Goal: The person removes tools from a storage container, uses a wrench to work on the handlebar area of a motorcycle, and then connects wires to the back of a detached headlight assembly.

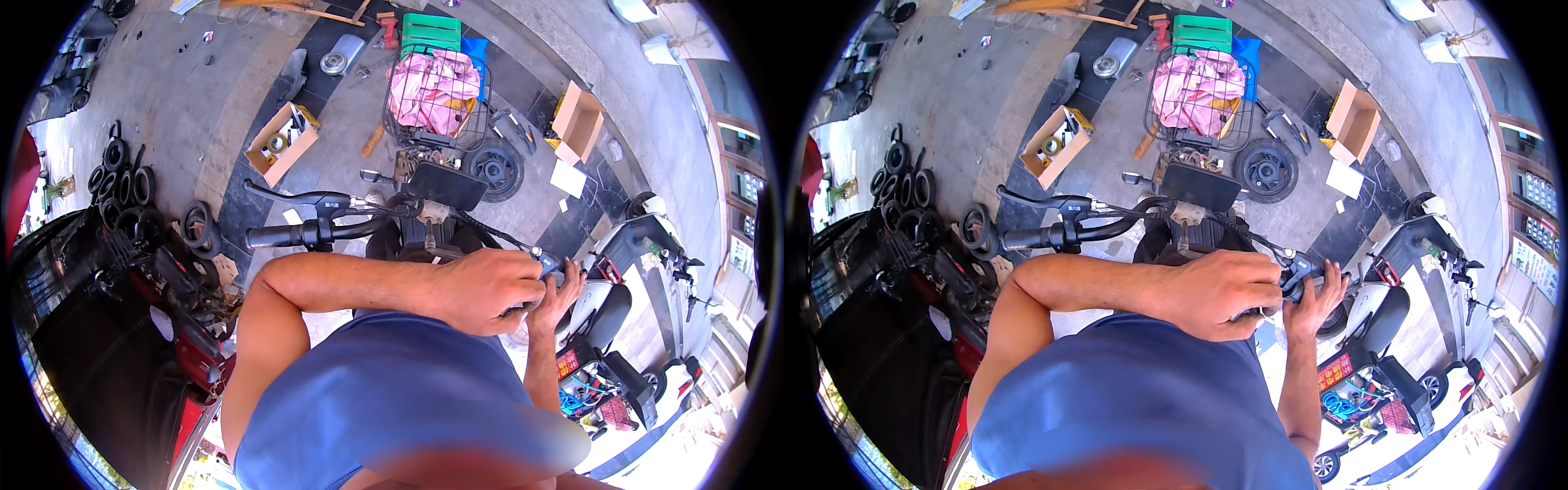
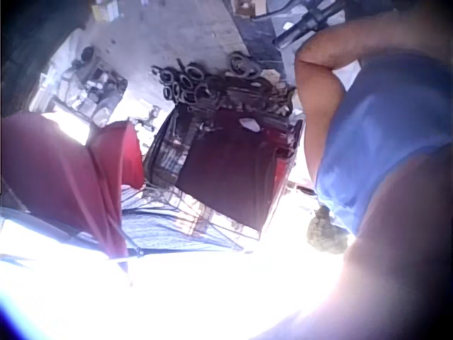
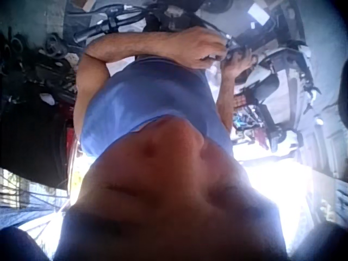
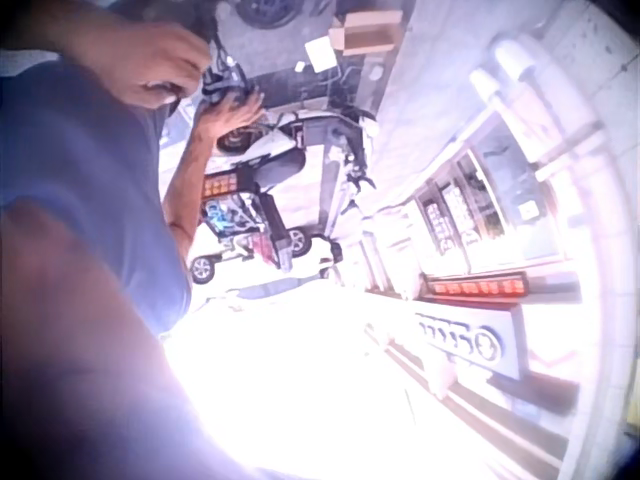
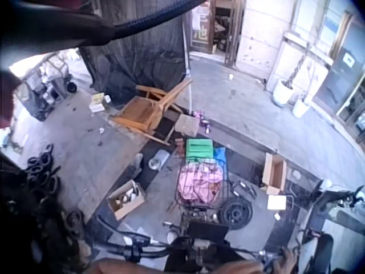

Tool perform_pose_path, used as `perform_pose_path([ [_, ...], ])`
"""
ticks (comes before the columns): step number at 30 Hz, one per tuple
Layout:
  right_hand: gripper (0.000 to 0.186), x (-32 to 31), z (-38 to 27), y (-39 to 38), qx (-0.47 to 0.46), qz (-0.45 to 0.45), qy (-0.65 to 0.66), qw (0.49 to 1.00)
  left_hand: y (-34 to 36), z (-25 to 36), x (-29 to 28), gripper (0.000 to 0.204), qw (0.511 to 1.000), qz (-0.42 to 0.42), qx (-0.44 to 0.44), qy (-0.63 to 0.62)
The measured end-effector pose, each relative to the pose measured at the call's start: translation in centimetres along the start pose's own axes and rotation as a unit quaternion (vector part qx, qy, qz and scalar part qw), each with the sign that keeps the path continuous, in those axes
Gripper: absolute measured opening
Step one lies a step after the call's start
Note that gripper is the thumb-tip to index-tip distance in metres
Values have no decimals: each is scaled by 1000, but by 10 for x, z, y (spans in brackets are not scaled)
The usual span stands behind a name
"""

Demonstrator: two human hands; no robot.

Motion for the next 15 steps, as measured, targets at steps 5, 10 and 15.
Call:
perform_pose_path([
  [5, 44, 0, 5, 9, -7, -19, 8, 1000, -8, 4, -11, 18, 999, 32, 2, -20],
  [10, 48, -2, 12, 27, -35, -28, -3, 999, -23, 11, -24, 20, 997, 71, 2, -23],
  [15, 55, -8, 11, 64, -106, -37, -15, 994, -34, 13, -29, 20, 994, 107, -3, -18],
])
Point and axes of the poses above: each hand's wrist, its own y-axis towards the middle knuckle, its own x-axis out of the palm, z = x × y, the point moved 10 cm from there along y, towards the middle knuckle, and after that the axes turned 9 degrees about -x, right-handed, at the moved point
